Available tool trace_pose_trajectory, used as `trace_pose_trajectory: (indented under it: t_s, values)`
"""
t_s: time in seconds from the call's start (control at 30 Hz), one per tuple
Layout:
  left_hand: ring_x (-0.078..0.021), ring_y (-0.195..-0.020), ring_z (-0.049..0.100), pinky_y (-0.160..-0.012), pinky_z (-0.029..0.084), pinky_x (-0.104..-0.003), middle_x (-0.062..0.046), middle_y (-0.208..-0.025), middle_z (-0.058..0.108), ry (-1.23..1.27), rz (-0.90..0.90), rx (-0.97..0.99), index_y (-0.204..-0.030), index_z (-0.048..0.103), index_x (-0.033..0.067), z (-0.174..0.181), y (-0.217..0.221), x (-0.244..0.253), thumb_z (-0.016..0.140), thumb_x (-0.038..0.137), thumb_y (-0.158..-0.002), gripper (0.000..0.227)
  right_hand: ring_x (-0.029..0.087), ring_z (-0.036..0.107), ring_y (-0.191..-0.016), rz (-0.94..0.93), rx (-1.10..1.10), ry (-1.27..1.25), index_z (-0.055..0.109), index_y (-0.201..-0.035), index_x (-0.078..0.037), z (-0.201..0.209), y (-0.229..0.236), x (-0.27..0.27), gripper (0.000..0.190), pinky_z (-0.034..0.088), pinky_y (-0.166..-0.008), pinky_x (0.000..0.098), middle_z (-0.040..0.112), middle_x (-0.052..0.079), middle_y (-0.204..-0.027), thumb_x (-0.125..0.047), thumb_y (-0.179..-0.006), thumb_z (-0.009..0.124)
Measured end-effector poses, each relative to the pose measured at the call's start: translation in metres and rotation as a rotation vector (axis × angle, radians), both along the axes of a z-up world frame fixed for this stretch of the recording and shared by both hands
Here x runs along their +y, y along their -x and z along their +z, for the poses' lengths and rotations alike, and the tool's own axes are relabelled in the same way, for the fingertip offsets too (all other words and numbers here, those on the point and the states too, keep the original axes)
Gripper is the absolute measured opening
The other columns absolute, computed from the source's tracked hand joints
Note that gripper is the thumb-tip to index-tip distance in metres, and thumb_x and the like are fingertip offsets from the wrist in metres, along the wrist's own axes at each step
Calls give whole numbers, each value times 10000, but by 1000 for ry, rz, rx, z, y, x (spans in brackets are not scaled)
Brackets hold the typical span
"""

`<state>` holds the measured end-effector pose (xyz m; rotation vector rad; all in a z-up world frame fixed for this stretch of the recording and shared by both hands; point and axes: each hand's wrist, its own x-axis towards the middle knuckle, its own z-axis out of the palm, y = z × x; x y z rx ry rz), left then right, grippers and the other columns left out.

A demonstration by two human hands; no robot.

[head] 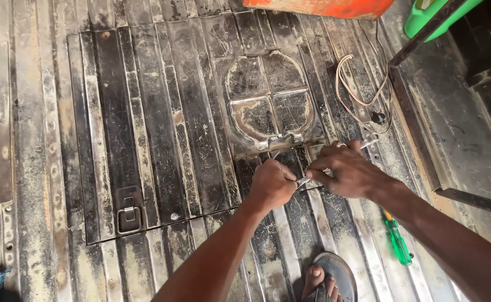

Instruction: Securing a metal panel to a vehicle floor using bolts, nuts, and a wrench.

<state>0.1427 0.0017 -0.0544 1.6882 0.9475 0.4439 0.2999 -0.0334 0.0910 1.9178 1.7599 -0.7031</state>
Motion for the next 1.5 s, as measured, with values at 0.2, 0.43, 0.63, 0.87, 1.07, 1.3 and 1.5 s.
trace_pose_trajectory:
  t_s: [0.2, 0.43, 0.63, 0.87, 1.07, 1.3, 1.5]
  values:
    - [-170, -508, 685, -384, 514, -320, -142, -805, 764, 274, -7, 203, -975, 793, 39, 24, -3, -2, 686, -45, -792, 227, 163, 594, -1091, 95, 106, -73, 781, -1151, -258, -15, -13, 6, 418, 299, -1017, 452, 689, 11, -1188, -497, -951, 503]
    - [-145, -491, 662, -370, 489, -268, -177, -842, 776, 295, 17, 207, -984, 791, 30, 31, -5, -7, 710, -16, -823, 187, 308, 655, -1078, 252, 266, -401, 780, -1069, -150, -82, -57, -38, 371, 473, -974, 570, 732, 138, -1157, -427, -1021, 538]
    - [-153, -512, 655, -387, 470, -286, -150, -836, 775, 270, 43, 197, -946, 795, 40, 25, -5, -4, 730, -13, -816, 155, 247, 697, -735, -493, 220, 186, 637, -1251, -158, -15, 18, -42, 372, 615, -686, 385, 676, 164, -872, -377, -1082, 388]
    - [-175, -649, 743, -586, 615, -296, -125, -850, 802, 225, 99, 128, -841, 826, 71, 14, -2, 0, 729, -27, -736, 173, 196, 647, -762, -771, 524, 116, 671, -1153, -91, -34, 20, -45, 332, 551, -722, 397, 694, 65, -907, -326, -1040, 466]
    - [-189, -665, 742, -640, 601, -302, -163, -833, 805, 203, 107, 176, -846, 826, 74, 29, 1, -1, 759, 10, -755, 130, 201, 570, -710, -634, 471, -33, 777, -945, -23, -82, -1, -59, 499, 488, -713, 393, 626, 104, -754, -425, -1064, 507]
    - [-207, -582, 720, -395, 501, -295, -159, -901, 787, 333, 75, 205, -917, 789, 58, 27, -6, 1, 711, -42, -796, 176, 153, 443, -558, -827, 543, -51, 727, -954, -19, -66, 28, -63, 505, 445, -544, 360, 472, 43, -646, -436, -1055, 463]
    - [-197, -612, 759, -402, 581, -287, -157, -915, 783, 190, -65, 253, -926, 807, 53, 24, -14, 11, 667, -47, -829, 197, 117, 273, -497, -1421, 662, 26, 614, -947, -82, -59, 73, -62, 430, 269, -436, 306, 477, 9, -679, -426, -1090, 398]
